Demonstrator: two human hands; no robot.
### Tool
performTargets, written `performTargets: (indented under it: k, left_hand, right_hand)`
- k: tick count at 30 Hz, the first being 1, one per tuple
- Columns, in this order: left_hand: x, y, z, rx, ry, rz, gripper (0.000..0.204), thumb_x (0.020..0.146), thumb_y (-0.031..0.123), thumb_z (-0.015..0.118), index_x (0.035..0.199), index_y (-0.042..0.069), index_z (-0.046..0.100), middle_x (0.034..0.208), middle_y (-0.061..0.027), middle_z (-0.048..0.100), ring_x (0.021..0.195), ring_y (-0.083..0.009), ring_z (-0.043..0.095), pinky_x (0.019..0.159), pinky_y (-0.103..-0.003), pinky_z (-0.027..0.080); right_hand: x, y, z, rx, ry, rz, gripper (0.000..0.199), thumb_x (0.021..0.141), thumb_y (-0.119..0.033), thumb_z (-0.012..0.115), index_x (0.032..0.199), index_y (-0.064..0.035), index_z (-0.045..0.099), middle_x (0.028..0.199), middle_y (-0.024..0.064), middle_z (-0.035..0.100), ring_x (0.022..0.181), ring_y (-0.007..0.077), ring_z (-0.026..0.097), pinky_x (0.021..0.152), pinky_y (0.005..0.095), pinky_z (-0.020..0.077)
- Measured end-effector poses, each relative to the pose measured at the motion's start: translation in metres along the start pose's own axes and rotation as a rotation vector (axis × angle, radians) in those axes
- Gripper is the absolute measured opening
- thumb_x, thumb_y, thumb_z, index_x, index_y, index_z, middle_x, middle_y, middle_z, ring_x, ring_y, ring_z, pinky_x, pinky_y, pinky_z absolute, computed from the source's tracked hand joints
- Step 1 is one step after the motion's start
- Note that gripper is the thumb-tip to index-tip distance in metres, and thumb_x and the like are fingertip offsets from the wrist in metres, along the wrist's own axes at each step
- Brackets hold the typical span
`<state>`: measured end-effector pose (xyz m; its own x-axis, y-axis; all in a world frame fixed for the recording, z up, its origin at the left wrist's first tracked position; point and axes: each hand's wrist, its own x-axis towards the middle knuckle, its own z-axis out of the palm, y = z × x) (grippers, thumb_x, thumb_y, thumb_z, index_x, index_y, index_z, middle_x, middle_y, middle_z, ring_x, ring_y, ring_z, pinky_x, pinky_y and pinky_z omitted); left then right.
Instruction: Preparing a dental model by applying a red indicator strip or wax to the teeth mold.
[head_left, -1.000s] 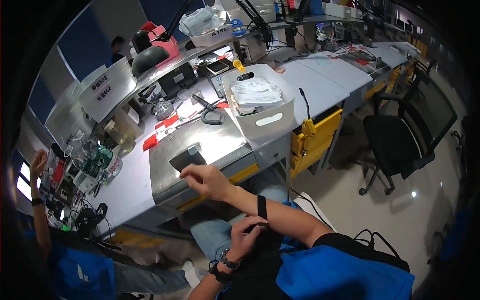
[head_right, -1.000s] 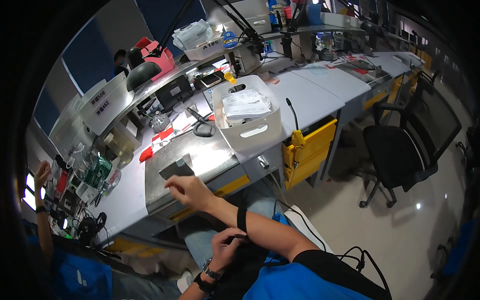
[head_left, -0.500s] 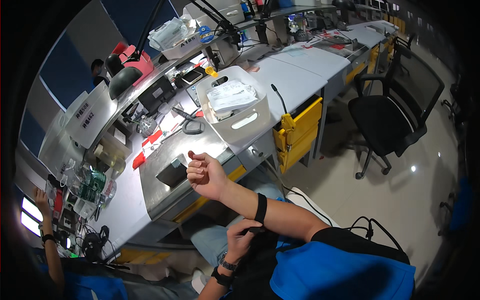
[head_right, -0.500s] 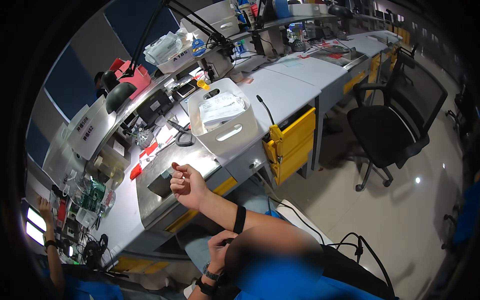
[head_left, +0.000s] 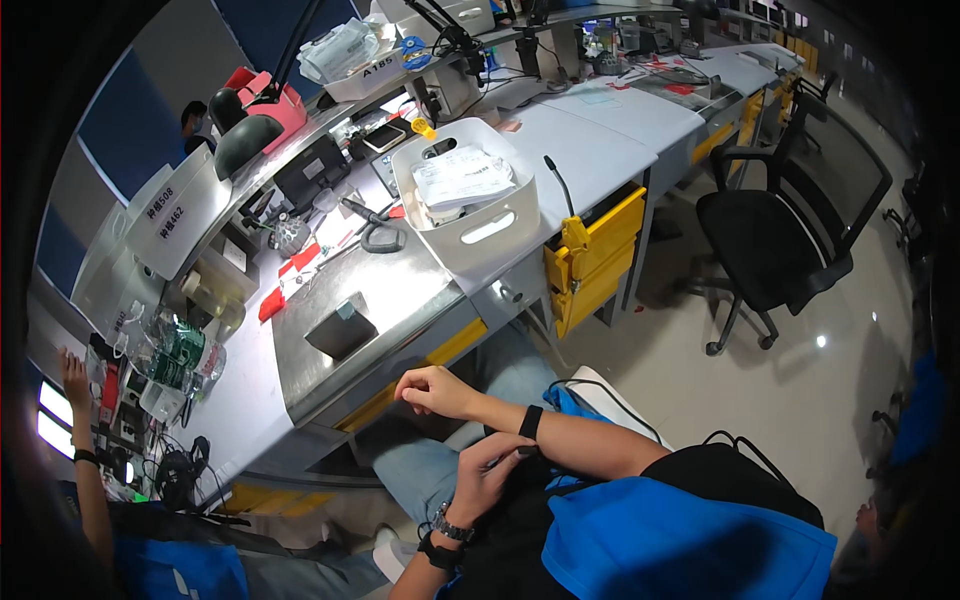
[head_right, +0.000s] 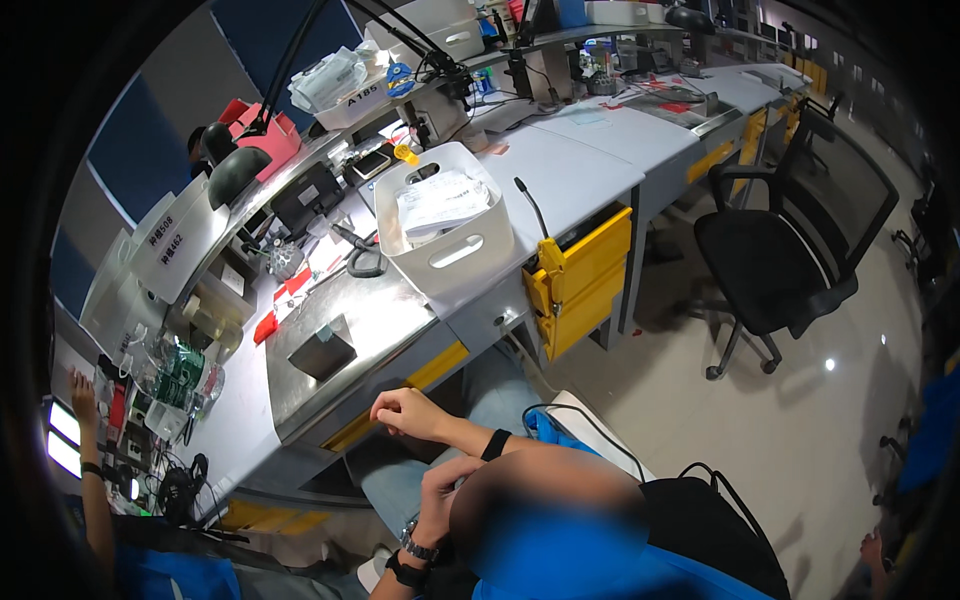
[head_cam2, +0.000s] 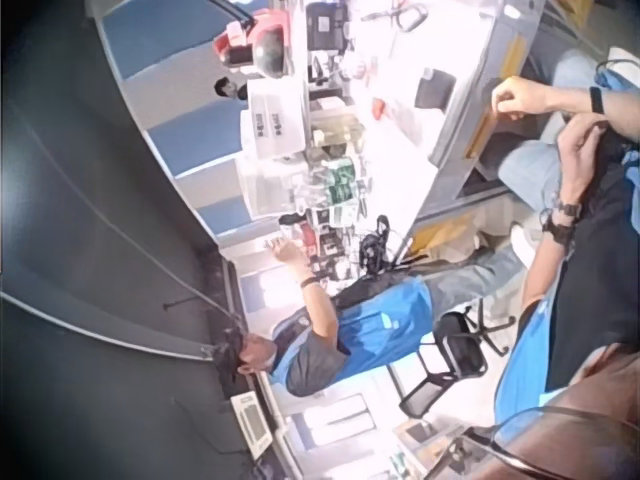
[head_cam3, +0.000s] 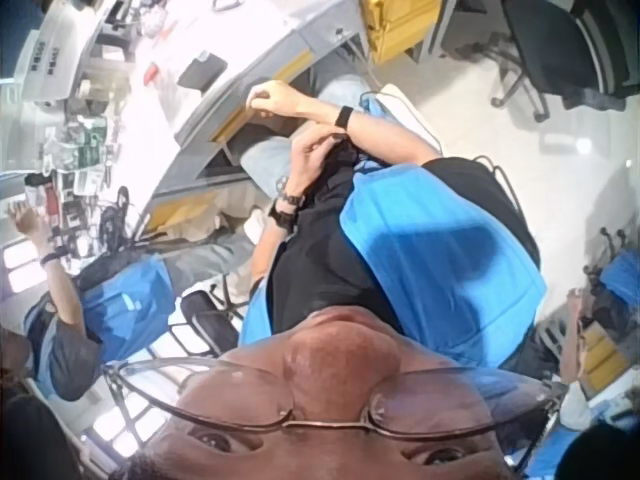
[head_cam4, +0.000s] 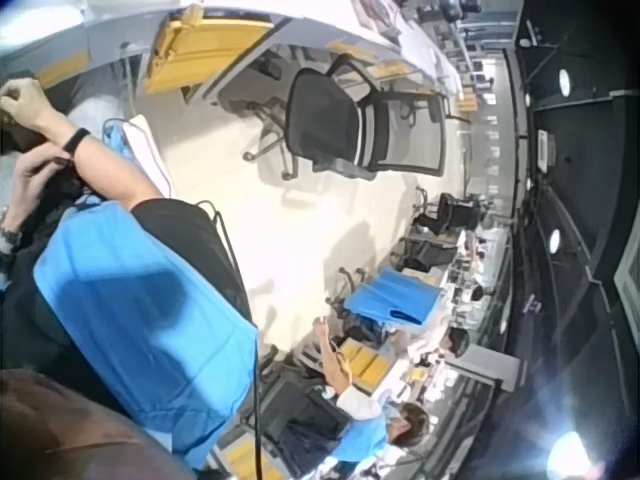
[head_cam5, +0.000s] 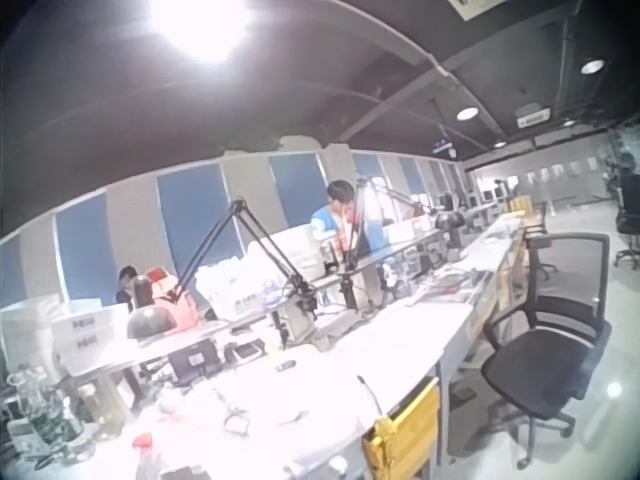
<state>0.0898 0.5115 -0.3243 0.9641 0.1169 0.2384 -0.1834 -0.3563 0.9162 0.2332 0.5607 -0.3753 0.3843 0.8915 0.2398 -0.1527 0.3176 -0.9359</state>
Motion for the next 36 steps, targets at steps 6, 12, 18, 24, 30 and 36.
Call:
performTargets:
  k: [6, 12, 18, 24, 30, 36]
  left_hand:
    - [0.001, -0.017, -0.003, -0.003, 0.23, 0.008, 0.015, 0.089, 0.005, 0.072, 0.103, 0.002, 0.076, 0.099, -0.0083, 0.068, 0.093, -0.0189, 0.065, 0.084, -0.029, 0.051]
    - [0.004, -0.015, -0.014, -0.153, 0.226, -0.093, 0.013, 0.089, 0.004, 0.073, 0.101, -0.002, 0.076, 0.103, -0.0095, 0.068, 0.101, -0.0193, 0.068, 0.088, -0.031, 0.053]
    - [0.01, -0.013, -0.035, -0.056, 0.25, -0.04, 0.013, 0.089, 0.005, 0.075, 0.1, -0.002, 0.076, 0.101, -0.0074, 0.067, 0.095, -0.0168, 0.066, 0.084, -0.029, 0.052]
    - [0.023, -0.029, -0.046, -0.221, 0.317, -0.153, 0.016, 0.095, 0.012, 0.07, 0.097, -0.004, 0.072, 0.101, -0.005, 0.062, 0.092, -0.0131, 0.061, 0.082, -0.026, 0.048]
    - [0.03, -0.071, -0.039, -0.403, 0.098, -0.397, 0.016, 0.102, 0.016, 0.062, 0.094, 0.003, 0.061, 0.1, -0.0043, 0.069, 0.093, -0.008, 0.061, 0.087, -0.025, 0.049]
    - [0.031, -0.067, -0.038, -0.5, -0.075, -0.46, 0.012, 0.103, 0.011, 0.058, 0.094, 0.003, 0.056, 0.107, -0.0094, 0.071, 0.105, -0.0124, 0.064, 0.089, -0.028, 0.052]
  right_hand:
    - [-0.006, 0.033, -0.015, -0.172, -0.043, 0.162, 0.02, 0.096, -0.017, 0.06, 0.101, -0.001, 0.072, 0.07, 0.0053, 0.068, 0.062, 0.0114, 0.063, 0.059, 0.027, 0.0509]
    - [-0.02, 0.055, -0.032, -0.837, -0.121, 0.163, 0.026, 0.092, -0.023, 0.058, 0.104, -0.0042, 0.073, 0.081, 0.0138, 0.074, 0.078, 0.03, 0.073, 0.075, 0.0408, 0.0572]
    - [-0.023, 0.046, -0.024, -1.129, -0.503, 0.097, 0.022, 0.085, -0.023, 0.062, 0.093, -0.0045, 0.071, 0.087, 0.0167, 0.074, 0.083, 0.0336, 0.073, 0.072, 0.0435, 0.0559]
    - [-0.035, 0.047, -0.03, -0.777, -0.519, -0.021, 0.022, 0.087, -0.024, 0.061, 0.087, -0.0039, 0.07, 0.086, 0.0151, 0.075, 0.082, 0.0358, 0.072, 0.068, 0.0441, 0.0542]
    - [-0.043, 0.051, -0.013, -0.763, -0.567, -0.04, 0.022, 0.087, -0.023, 0.061, 0.088, -0.0039, 0.07, 0.086, 0.0154, 0.075, 0.082, 0.0356, 0.072, 0.068, 0.044, 0.0544]
    - [-0.044, 0.063, 0.001, -0.841, -0.526, -0.137, 0.022, 0.086, -0.023, 0.061, 0.089, -0.004, 0.071, 0.086, 0.0157, 0.075, 0.081, 0.0355, 0.072, 0.068, 0.0438, 0.0546]
